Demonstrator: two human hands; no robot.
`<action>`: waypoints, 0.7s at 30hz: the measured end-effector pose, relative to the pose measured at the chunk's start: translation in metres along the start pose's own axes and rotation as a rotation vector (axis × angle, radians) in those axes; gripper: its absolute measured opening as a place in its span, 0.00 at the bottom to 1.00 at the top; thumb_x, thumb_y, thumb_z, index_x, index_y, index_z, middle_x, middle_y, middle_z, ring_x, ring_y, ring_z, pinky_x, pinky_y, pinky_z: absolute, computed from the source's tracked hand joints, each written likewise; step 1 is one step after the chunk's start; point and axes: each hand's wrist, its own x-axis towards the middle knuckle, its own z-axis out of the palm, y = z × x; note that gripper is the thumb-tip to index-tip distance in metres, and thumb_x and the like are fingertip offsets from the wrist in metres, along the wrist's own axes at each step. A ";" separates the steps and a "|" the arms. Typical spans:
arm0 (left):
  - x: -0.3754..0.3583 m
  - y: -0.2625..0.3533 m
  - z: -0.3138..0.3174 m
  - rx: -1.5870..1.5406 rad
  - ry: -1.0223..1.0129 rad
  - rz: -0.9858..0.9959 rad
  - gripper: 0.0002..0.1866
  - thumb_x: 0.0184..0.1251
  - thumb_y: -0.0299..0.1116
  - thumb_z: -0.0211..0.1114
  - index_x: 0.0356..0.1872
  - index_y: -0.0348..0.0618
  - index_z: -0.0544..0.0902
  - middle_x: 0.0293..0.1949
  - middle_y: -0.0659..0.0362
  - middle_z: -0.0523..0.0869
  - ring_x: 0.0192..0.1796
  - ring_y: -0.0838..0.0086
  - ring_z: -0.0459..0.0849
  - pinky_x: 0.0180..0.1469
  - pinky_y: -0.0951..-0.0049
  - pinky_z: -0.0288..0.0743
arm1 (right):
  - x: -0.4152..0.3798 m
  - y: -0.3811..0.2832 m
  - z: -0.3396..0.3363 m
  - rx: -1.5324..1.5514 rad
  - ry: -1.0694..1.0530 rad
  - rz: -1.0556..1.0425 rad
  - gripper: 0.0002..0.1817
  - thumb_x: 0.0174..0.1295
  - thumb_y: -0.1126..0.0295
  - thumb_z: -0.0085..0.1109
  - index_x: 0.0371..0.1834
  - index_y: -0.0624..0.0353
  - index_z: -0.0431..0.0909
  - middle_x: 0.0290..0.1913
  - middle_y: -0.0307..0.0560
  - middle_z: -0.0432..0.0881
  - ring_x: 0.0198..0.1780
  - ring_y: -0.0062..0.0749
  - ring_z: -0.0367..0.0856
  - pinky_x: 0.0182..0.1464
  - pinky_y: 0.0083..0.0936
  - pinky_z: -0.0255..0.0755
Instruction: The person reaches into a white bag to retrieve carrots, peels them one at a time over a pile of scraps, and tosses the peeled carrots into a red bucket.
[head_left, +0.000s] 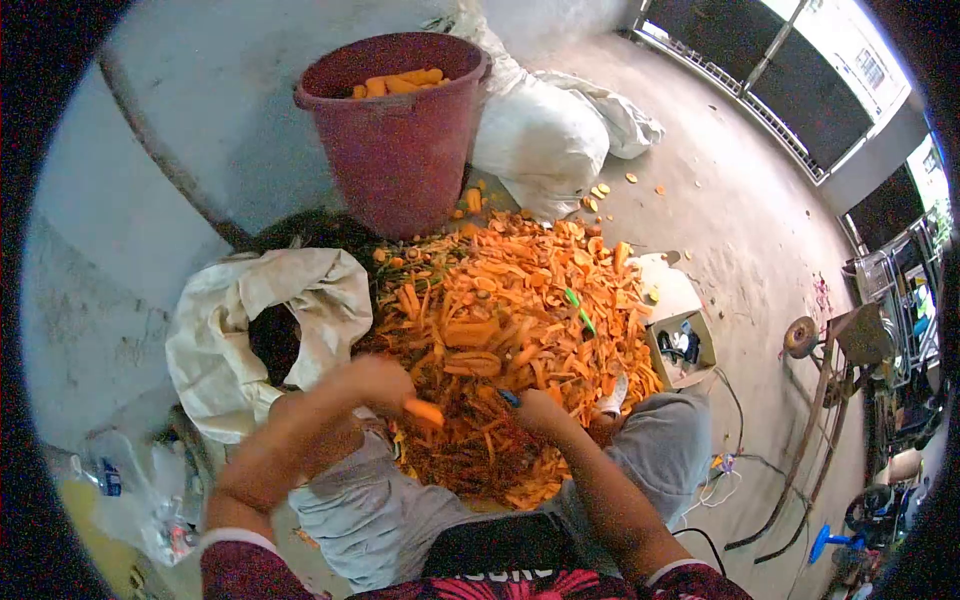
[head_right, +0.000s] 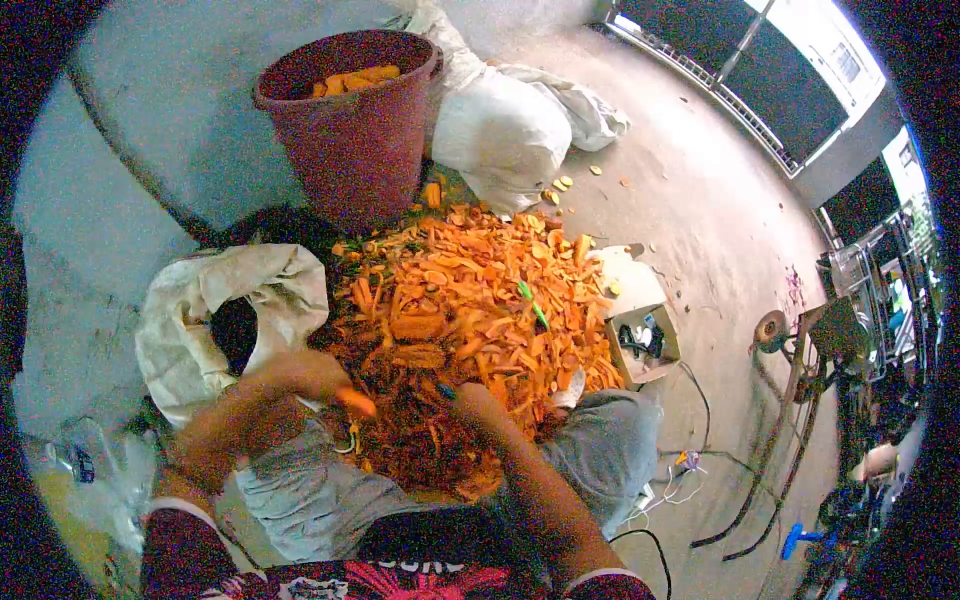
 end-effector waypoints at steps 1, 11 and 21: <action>-0.019 -0.007 -0.033 0.048 -0.040 -0.096 0.10 0.47 0.33 0.52 0.28 0.45 0.79 0.29 0.52 0.79 0.33 0.61 0.78 0.33 0.63 0.72 | 0.002 0.002 0.003 0.001 0.007 0.004 0.12 0.47 0.68 0.44 0.23 0.70 0.71 0.23 0.60 0.74 0.26 0.48 0.74 0.30 0.37 0.67; -0.130 -0.135 -0.159 0.345 1.764 -0.529 0.22 0.53 0.35 0.53 0.52 0.51 0.62 0.53 0.49 0.62 0.54 0.54 0.62 0.54 0.62 0.58 | -0.009 0.014 -0.003 0.060 0.172 -0.084 0.11 0.43 0.71 0.49 0.29 0.66 0.72 0.26 0.57 0.76 0.31 0.43 0.75 0.31 0.33 0.68; 0.048 -0.284 0.220 -0.568 1.108 -0.544 0.16 0.58 0.38 0.42 0.34 0.36 0.75 0.34 0.45 0.77 0.37 0.54 0.75 0.40 0.62 0.68 | -0.104 0.089 -0.066 1.433 0.936 -0.731 0.12 0.51 0.69 0.49 0.39 0.60 0.67 0.25 0.36 0.69 0.24 0.19 0.65 0.26 0.16 0.63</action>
